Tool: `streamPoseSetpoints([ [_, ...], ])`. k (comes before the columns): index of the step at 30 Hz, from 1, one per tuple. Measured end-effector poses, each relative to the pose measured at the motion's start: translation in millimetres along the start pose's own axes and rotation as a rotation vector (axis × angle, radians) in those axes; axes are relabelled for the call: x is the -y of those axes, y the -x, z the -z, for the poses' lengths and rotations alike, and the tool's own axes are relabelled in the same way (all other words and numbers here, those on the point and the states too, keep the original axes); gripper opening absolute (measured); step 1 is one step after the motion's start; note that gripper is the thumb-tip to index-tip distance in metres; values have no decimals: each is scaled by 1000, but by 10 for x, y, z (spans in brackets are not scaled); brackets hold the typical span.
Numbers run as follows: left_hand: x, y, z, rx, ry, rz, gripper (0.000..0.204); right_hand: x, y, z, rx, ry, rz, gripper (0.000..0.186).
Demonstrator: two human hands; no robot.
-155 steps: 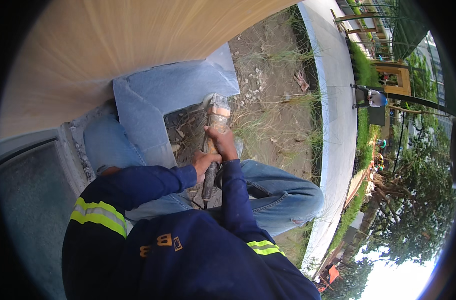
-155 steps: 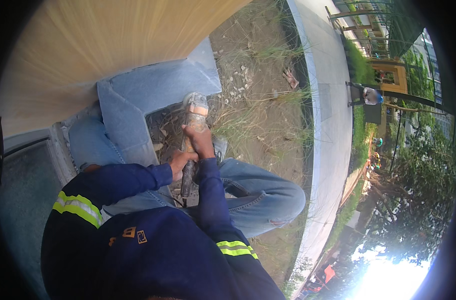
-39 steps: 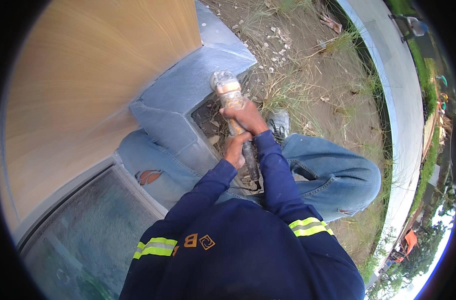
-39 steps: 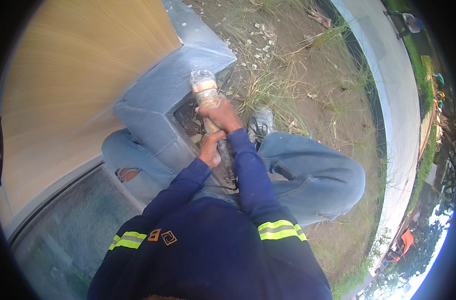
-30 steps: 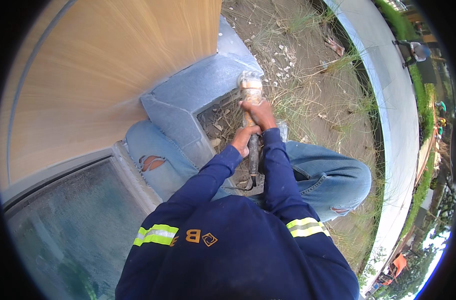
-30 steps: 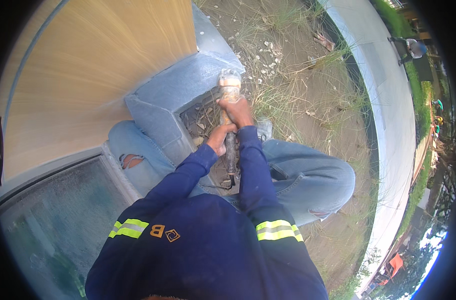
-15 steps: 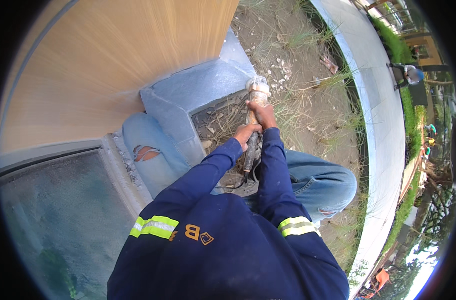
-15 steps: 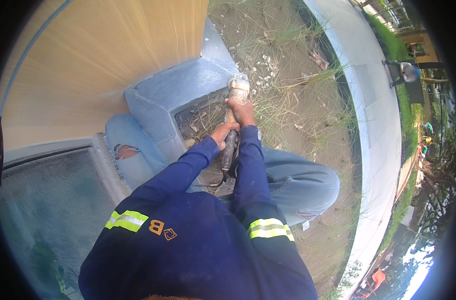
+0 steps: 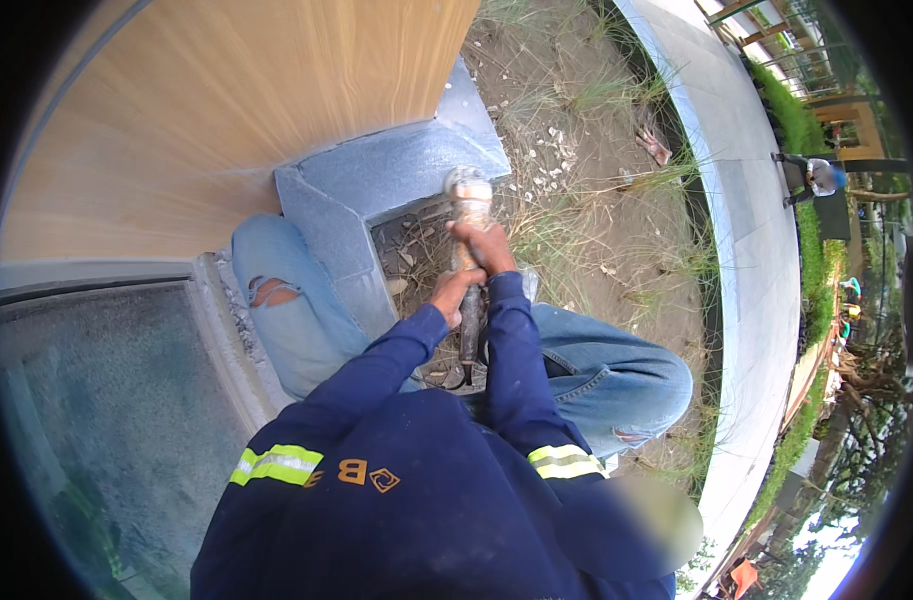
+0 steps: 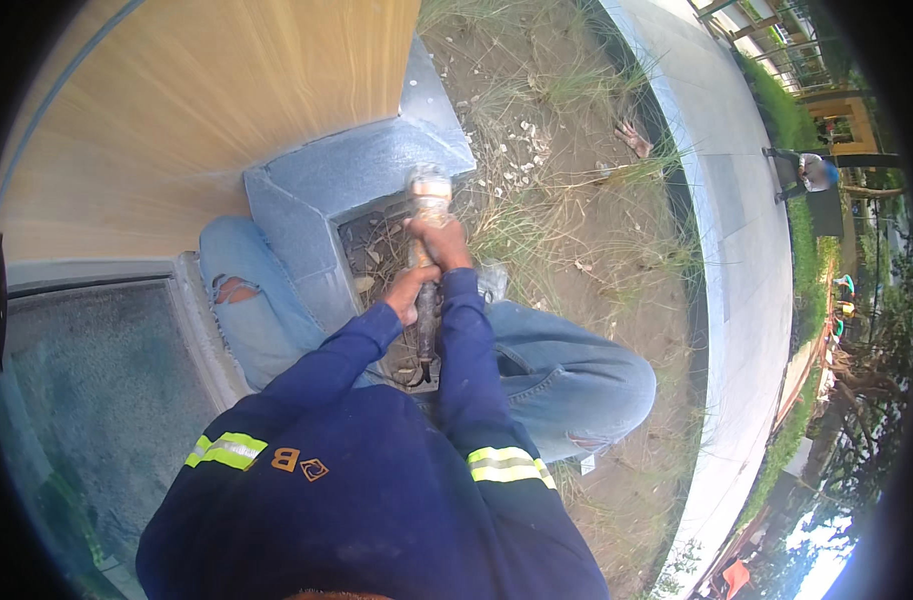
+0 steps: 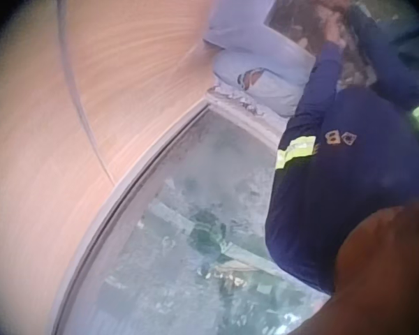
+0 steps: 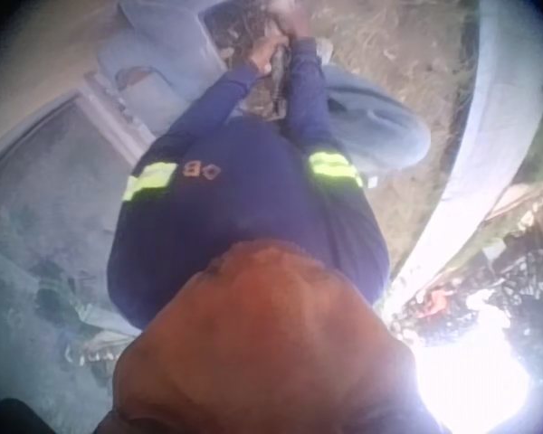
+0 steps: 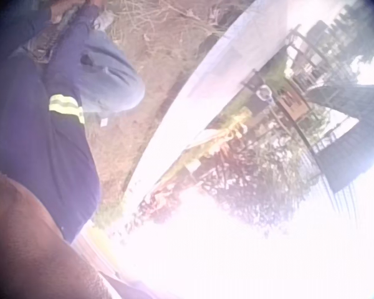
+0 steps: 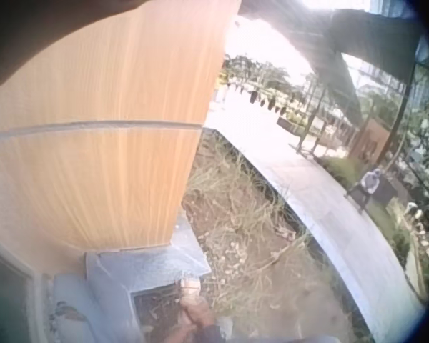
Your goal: The person kneels on the ground and uses an angle grinder to smooth a concrete surface. The person holds the tool with both hands and moves it across the concrete edge, generating dust.
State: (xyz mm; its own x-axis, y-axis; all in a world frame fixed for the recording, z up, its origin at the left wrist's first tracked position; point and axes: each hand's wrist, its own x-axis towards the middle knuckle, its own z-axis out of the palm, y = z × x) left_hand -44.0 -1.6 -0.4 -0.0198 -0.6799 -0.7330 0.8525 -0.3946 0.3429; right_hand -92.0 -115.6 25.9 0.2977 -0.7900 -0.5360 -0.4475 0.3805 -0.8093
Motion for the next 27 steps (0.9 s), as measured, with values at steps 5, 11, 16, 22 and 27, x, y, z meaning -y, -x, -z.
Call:
streamPoseSetpoints([
  [5, -126, -350, -313, 136, -127, 56, 24, 172, -102, 384, -156, 12, 13, 50],
  [11, 56, 44, 114, -37, -17, -18, 27, -27, 19, -82, 74, 16, 43, 50],
  [16, 238, 151, 354, -71, 192, -121, 31, -141, 61, -385, 196, 110, 122, 50],
  [22, 73, -217, -39, 96, -20, -1, 28, -37, -99, 148, -67, -11, 53, 47],
  [27, -2, -31, -188, 34, -38, -8, 26, 39, -18, 180, -51, 24, 58, 48],
])
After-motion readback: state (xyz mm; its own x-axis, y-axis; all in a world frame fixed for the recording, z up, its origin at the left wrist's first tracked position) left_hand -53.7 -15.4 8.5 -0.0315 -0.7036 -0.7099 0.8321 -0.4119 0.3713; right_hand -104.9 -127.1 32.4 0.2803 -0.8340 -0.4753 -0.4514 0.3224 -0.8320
